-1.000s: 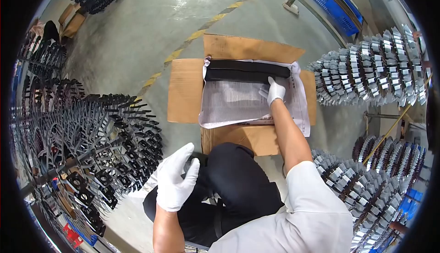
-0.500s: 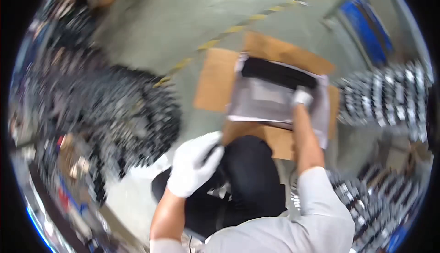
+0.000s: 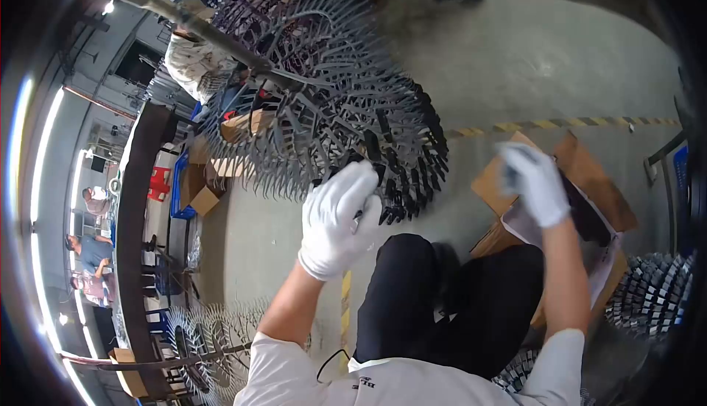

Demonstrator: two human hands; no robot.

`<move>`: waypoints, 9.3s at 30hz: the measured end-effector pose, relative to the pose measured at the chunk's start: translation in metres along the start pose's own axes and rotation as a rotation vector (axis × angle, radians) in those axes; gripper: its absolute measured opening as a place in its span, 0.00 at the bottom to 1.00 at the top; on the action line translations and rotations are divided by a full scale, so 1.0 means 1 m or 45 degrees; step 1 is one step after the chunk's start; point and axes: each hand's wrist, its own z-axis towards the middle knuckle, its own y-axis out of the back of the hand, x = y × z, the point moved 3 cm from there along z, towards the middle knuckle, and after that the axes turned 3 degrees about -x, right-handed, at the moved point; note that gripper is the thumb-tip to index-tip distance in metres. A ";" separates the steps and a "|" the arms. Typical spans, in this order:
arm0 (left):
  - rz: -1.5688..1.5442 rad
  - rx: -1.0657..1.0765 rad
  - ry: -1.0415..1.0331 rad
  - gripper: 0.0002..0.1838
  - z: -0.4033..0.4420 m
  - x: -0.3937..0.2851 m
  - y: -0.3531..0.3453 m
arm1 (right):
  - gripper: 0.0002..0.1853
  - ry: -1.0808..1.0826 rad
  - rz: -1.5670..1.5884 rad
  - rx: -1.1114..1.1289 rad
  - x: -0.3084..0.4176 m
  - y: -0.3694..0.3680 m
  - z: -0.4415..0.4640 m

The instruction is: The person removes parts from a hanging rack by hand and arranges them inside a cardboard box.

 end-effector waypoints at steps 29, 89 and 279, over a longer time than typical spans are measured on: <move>0.197 0.658 0.188 0.58 0.034 0.060 0.000 | 0.17 -0.249 0.587 0.615 0.024 -0.175 0.028; 0.267 0.569 0.028 0.44 -0.034 0.092 0.046 | 0.14 -0.210 0.800 0.136 -0.019 -0.252 -0.056; -0.842 1.247 0.252 0.40 -0.019 -0.087 -0.210 | 0.20 -0.665 -0.777 -1.875 -0.298 0.319 -0.120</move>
